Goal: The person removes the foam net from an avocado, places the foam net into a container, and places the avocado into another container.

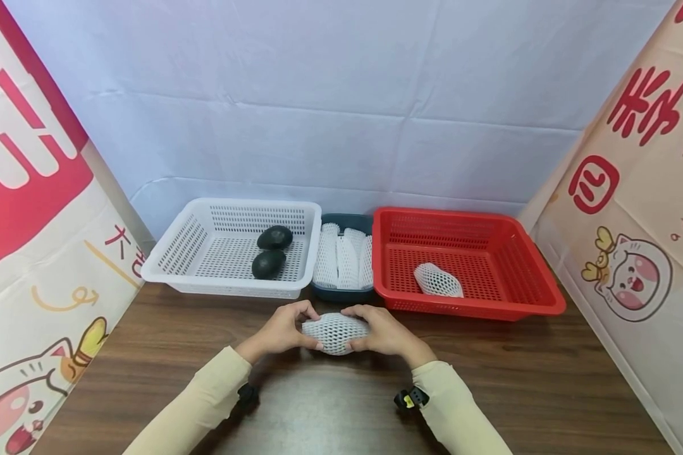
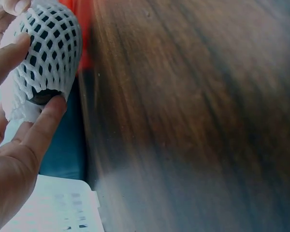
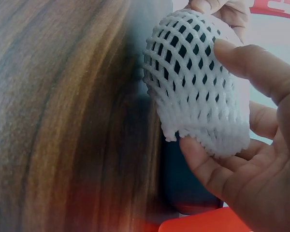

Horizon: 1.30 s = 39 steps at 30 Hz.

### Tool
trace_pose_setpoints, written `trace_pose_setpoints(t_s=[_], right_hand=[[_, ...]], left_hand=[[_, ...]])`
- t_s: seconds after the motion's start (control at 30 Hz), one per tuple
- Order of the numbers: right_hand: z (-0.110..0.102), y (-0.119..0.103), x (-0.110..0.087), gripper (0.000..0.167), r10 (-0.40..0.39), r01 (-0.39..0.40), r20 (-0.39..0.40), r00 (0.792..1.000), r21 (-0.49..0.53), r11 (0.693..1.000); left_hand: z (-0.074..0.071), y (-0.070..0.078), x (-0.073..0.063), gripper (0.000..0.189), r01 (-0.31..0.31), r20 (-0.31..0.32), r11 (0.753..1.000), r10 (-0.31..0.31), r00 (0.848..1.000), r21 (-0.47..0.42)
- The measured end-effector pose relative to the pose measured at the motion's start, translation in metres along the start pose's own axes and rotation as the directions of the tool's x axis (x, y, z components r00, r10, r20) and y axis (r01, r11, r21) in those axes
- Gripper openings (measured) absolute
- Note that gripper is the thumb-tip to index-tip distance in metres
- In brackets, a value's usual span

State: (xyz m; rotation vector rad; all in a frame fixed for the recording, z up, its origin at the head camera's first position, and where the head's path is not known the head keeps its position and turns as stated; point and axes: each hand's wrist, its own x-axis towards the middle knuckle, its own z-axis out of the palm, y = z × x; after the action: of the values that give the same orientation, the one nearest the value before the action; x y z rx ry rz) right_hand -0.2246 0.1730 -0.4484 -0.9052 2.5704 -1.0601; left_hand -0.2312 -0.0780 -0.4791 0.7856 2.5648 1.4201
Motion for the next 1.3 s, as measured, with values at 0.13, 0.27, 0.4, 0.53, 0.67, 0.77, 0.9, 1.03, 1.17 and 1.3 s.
trace_pose_setpoints(t_s=[0.13,0.27,0.4,0.53,0.67,0.77,0.9,1.03,1.17,1.3], right_hand=[[0.001,0.003,0.000,0.056,0.015,-0.015,0.011,1.000,0.011,1.000],[0.000,0.005,0.000,0.055,0.028,-0.028,0.012,1.000,0.025,0.999],[0.000,0.006,0.000,0.052,0.036,-0.037,0.014,0.999,0.029,0.999],[0.000,0.006,0.000,0.054,0.027,-0.028,0.018,0.999,0.020,0.999],[-0.003,0.004,-0.008,0.060,0.035,-0.036,0.013,0.999,0.077,0.996],[-0.006,0.006,-0.017,0.059,0.044,-0.044,0.003,0.999,0.129,0.991],[-0.009,0.012,-0.026,0.048,0.040,-0.038,-0.012,0.999,0.143,0.989],[-0.010,0.015,-0.031,0.035,0.039,-0.034,-0.029,0.999,0.158,0.987],[-0.011,0.018,-0.034,0.026,0.029,-0.023,-0.038,0.999,0.166,0.986],[-0.011,0.021,-0.036,0.018,0.041,-0.036,-0.035,0.999,0.142,0.989]], left_hand=[[0.000,-0.002,0.000,0.040,0.002,0.012,1.000,-0.002,1.000,0.003],[0.000,-0.003,0.001,0.041,0.002,0.019,1.000,-0.002,1.000,0.006],[-0.001,-0.002,0.000,0.041,0.005,0.025,1.000,-0.005,1.000,0.007],[-0.002,-0.002,-0.001,0.042,0.004,0.024,1.000,-0.004,1.000,0.002],[-0.001,-0.004,-0.001,0.044,0.014,0.032,1.000,-0.014,0.999,0.000],[0.000,-0.005,-0.001,0.047,0.021,0.039,1.000,-0.021,0.999,0.004],[0.001,-0.006,0.000,0.051,0.023,0.038,1.000,-0.023,0.999,0.019],[0.001,-0.006,0.001,0.051,0.020,0.045,0.999,-0.021,0.999,0.036],[0.000,-0.005,0.001,0.048,0.017,0.052,0.999,-0.019,0.998,0.044],[-0.001,-0.005,0.001,0.047,0.030,0.051,0.999,-0.032,0.998,0.041]])
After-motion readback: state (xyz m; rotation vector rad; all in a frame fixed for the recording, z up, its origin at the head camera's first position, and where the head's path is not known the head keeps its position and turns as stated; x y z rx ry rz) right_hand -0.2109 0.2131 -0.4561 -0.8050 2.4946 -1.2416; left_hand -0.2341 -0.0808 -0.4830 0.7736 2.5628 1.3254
